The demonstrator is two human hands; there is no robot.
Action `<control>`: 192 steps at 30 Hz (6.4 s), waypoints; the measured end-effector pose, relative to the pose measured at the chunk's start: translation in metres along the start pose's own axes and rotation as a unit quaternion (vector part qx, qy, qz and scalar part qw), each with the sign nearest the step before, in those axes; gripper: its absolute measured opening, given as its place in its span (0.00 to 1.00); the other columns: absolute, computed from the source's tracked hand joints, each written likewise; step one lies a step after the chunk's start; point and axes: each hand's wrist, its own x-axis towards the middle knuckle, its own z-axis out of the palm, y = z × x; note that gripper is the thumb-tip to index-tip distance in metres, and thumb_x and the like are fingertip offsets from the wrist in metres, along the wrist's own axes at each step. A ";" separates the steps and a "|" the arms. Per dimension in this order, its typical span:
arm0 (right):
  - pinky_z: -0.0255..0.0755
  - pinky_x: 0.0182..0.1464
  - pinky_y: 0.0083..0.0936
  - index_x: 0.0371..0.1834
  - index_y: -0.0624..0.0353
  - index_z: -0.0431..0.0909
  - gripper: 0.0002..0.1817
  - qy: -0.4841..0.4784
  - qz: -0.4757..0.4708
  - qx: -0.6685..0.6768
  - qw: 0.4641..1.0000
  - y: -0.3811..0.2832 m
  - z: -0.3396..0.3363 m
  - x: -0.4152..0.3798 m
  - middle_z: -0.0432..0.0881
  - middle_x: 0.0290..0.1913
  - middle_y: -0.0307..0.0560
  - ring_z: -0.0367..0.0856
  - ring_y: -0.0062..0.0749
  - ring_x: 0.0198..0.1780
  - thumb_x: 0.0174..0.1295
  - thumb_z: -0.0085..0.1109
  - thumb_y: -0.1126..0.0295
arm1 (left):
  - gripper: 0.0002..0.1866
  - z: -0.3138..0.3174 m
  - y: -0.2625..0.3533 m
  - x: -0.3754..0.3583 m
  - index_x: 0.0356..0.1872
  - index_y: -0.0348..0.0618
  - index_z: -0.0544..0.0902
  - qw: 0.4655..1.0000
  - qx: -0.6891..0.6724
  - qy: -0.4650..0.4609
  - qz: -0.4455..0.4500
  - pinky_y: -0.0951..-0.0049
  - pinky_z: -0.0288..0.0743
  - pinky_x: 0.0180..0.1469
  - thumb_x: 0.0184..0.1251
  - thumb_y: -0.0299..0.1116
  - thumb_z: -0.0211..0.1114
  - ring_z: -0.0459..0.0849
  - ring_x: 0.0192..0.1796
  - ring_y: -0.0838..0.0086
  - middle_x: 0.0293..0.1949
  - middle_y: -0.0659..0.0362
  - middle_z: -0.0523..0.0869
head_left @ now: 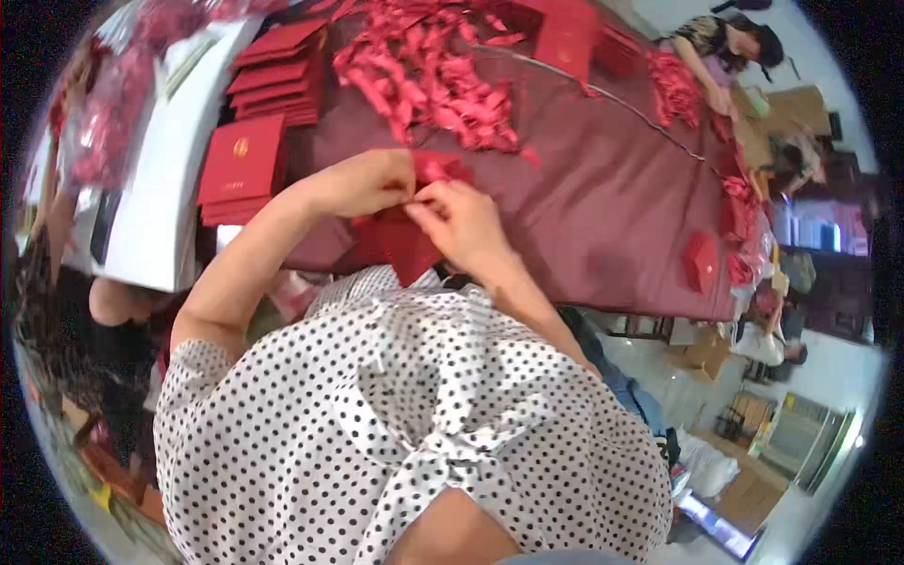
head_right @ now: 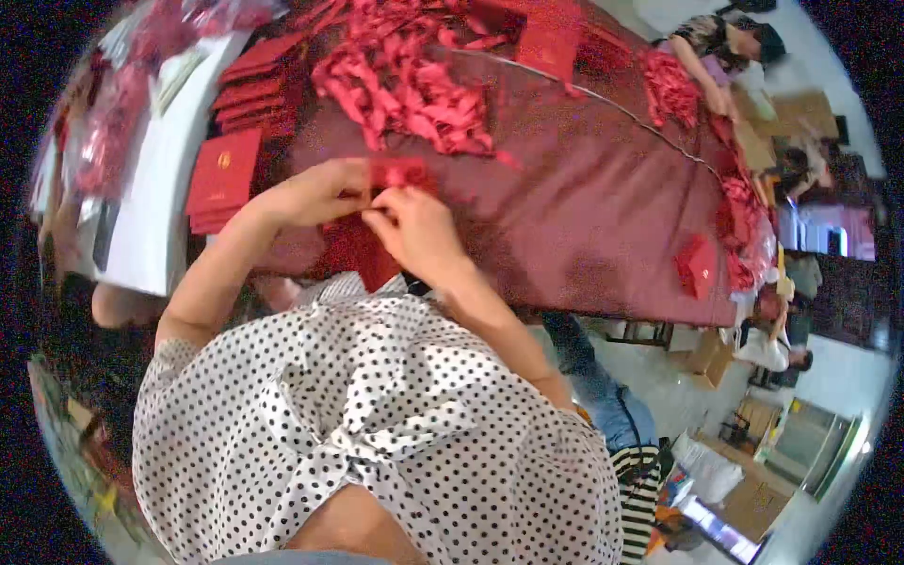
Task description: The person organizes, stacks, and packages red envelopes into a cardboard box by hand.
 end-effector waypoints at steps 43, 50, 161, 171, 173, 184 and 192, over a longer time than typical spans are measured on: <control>0.71 0.34 0.37 0.28 0.61 0.75 0.11 0.109 0.128 -0.180 0.969 0.064 -0.092 -0.023 0.79 0.29 0.53 0.78 0.47 0.32 0.57 0.60 0.64 | 0.06 0.048 -0.054 -0.033 0.37 0.39 0.77 0.871 -0.183 0.416 -0.186 0.79 0.68 0.33 0.67 0.31 0.55 0.74 0.30 0.79 0.28 0.64 0.77; 0.71 0.36 0.36 0.32 0.60 0.76 0.11 0.140 0.088 -0.304 0.938 0.128 -0.093 -0.027 0.78 0.33 0.54 0.78 0.47 0.35 0.57 0.61 0.63 | 0.10 0.060 -0.045 -0.015 0.34 0.46 0.79 0.919 0.256 0.272 -0.125 0.61 0.65 0.43 0.52 0.36 0.67 0.73 0.43 0.60 0.35 0.58 0.77; 0.74 0.33 0.34 0.38 0.56 0.75 0.15 -0.150 0.115 -0.148 0.971 0.019 -0.031 0.017 0.82 0.26 0.48 0.82 0.43 0.30 0.53 0.63 0.60 | 0.05 0.010 -0.037 0.016 0.30 0.38 0.76 0.994 0.044 0.097 0.020 0.74 0.69 0.32 0.57 0.29 0.60 0.75 0.28 0.80 0.21 0.59 0.77; 0.71 0.32 0.32 0.41 0.59 0.74 0.16 -0.099 0.103 0.006 0.990 0.040 -0.022 0.010 0.79 0.22 0.48 0.79 0.39 0.27 0.53 0.64 0.64 | 0.11 0.036 -0.024 -0.006 0.48 0.40 0.71 0.912 -0.288 0.234 -0.176 0.80 0.69 0.43 0.70 0.35 0.53 0.76 0.37 0.83 0.31 0.63 0.79; 0.70 0.32 0.30 0.44 0.59 0.72 0.17 -0.111 0.127 0.013 0.986 0.040 -0.023 0.007 0.78 0.22 0.46 0.78 0.36 0.26 0.54 0.63 0.65 | 0.19 0.049 -0.028 -0.009 0.57 0.40 0.67 0.899 -0.282 0.311 -0.121 0.79 0.71 0.42 0.69 0.34 0.55 0.77 0.36 0.81 0.31 0.61 0.79; 0.67 0.38 0.16 0.33 0.61 0.73 0.12 -0.197 0.192 0.298 0.914 0.015 -0.127 -0.064 0.77 0.33 0.38 0.73 0.17 0.35 0.47 0.66 0.75 | 0.12 0.046 -0.048 -0.033 0.35 0.37 0.73 0.966 -0.104 0.211 -0.103 0.77 0.70 0.37 0.54 0.28 0.68 0.75 0.33 0.81 0.28 0.59 0.80; 0.70 0.37 0.17 0.47 0.66 0.74 0.13 -0.021 0.196 0.352 0.915 -0.023 -0.119 -0.054 0.79 0.33 0.45 0.76 0.23 0.33 0.60 0.53 0.75 | 0.17 0.041 -0.039 -0.013 0.21 0.43 0.70 0.949 -0.173 0.155 -0.212 0.79 0.58 0.24 0.59 0.39 0.67 0.63 0.24 0.86 0.18 0.69 0.67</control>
